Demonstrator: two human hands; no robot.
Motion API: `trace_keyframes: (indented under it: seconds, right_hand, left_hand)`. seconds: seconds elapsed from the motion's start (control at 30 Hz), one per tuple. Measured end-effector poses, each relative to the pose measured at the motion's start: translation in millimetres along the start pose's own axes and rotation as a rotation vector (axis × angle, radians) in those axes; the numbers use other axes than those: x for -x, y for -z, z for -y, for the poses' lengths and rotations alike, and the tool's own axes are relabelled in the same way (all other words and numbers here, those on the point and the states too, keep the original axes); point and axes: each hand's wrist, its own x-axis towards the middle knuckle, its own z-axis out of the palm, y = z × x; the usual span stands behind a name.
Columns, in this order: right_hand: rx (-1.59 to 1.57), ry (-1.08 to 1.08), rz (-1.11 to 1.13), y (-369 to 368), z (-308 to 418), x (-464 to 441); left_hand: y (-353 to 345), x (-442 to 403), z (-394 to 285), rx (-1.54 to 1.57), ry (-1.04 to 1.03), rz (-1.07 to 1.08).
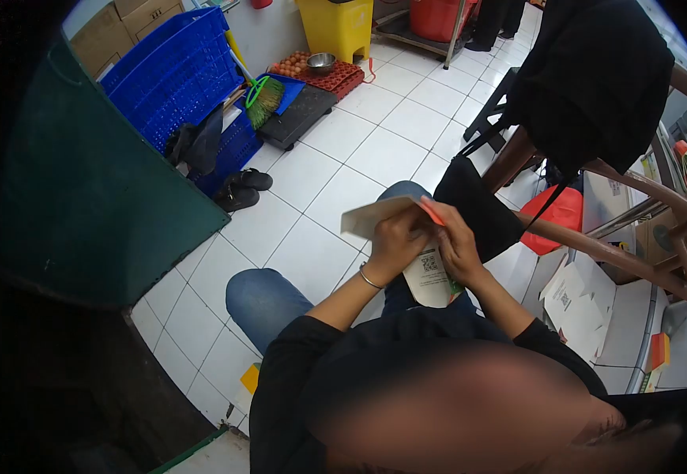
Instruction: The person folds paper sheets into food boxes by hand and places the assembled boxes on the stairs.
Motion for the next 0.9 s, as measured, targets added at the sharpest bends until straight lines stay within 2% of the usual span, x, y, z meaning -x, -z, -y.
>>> trace_keyframes:
  seconds: [0.03, 0.07, 0.17, 0.2, 0.3, 0.47, 0.57, 0.7, 0.73, 0.87, 0.9]
  right_hand:
    - [-0.026, -0.051, -0.039, 1, 3, -1]
    - [0.084, 0.009, -0.168, -2, 6, -5]
    - [0.360, 0.151, -0.174, 4, 7, -8]
    - [0.421, 0.179, -0.182, 4, 7, -8]
    - [0.530, 0.262, -0.191, 7, 21, -9]
    - [0.469, 0.316, -0.223, 11, 27, -16]
    - [0.360, 0.305, -0.311, 18, 37, -20]
    - [0.186, 0.390, -0.476, 16, 44, -19]
    - [0.175, 0.386, -0.479, 14, 48, -19]
    - [0.174, 0.315, -0.497, 3, 61, -23]
    - [0.142, 0.280, -0.461, 3, 61, -23]
  left_hand:
    - [-3, -2, -10, 0.075, 0.038, -0.066]
    - [-10, 1, -2, 0.266, 0.141, -0.097]
    - [5, -11, -26, 0.735, 0.276, -0.240]
    - [14, -11, -29, 0.760, 0.433, -0.162]
    - [31, -20, -47, 0.880, 0.608, -0.105]
    - [31, -19, -50, 0.846, 0.606, -0.218]
    - [23, -15, -52, 0.737, 0.363, -0.334]
    - [23, -8, -47, 0.197, -0.109, -0.346]
    - [21, -6, -50, 0.191, -0.121, -0.322]
    - [2, 4, -42, 0.641, 0.203, -0.289]
    - [3, 2, -45, 0.683, 0.231, -0.290]
